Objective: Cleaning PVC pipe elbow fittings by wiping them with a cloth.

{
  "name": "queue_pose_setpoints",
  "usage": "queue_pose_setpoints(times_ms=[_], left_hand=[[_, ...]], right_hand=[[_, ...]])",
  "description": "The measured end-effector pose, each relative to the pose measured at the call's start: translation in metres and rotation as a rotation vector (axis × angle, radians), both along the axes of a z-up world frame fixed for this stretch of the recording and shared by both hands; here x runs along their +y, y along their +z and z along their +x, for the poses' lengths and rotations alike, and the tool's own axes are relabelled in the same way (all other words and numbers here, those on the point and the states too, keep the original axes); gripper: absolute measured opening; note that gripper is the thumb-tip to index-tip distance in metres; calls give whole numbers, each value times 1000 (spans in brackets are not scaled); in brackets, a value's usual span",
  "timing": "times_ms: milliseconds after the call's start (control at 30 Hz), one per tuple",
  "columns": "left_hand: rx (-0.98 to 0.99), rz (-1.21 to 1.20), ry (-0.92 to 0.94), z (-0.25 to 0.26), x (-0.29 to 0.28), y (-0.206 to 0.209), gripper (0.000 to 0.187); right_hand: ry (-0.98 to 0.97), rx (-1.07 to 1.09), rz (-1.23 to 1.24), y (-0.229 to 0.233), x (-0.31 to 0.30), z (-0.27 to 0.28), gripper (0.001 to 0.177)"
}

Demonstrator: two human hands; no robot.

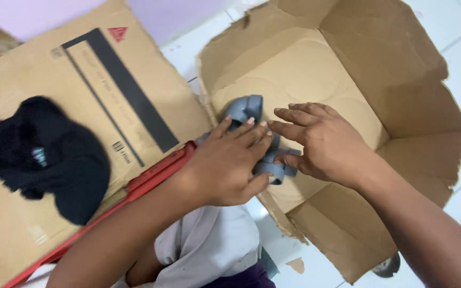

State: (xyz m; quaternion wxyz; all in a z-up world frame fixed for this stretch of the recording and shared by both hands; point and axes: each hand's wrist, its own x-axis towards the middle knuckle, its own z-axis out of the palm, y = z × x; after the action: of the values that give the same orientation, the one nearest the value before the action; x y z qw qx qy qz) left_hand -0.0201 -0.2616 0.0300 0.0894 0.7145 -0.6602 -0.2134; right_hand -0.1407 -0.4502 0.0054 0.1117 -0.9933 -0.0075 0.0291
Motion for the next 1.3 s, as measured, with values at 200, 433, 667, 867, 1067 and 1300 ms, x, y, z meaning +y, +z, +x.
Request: queue_pose_setpoints(times_ms=[200,433,667,867,1067,1300], left_hand=[[43,114,142,30,70,37,68],[-105,-145,360,61,213,8,71],[-202,-315,695,67,400,5,70],[-238,-255,1057,51,554,-8,71],[-293,-178,1307,34,654,-14,72],[-457,-69,1641,27,717,-25,70]], right_hand=[[85,-94,11,20,50,32,64],[324,-210,-122,32,153,94,67],[668,-391,133,51,326,176,58],[885,-427,362,48,485,232,49],[1014,-399,439,27,598,266,48],[1153,-314,414,3,675,288,51]])
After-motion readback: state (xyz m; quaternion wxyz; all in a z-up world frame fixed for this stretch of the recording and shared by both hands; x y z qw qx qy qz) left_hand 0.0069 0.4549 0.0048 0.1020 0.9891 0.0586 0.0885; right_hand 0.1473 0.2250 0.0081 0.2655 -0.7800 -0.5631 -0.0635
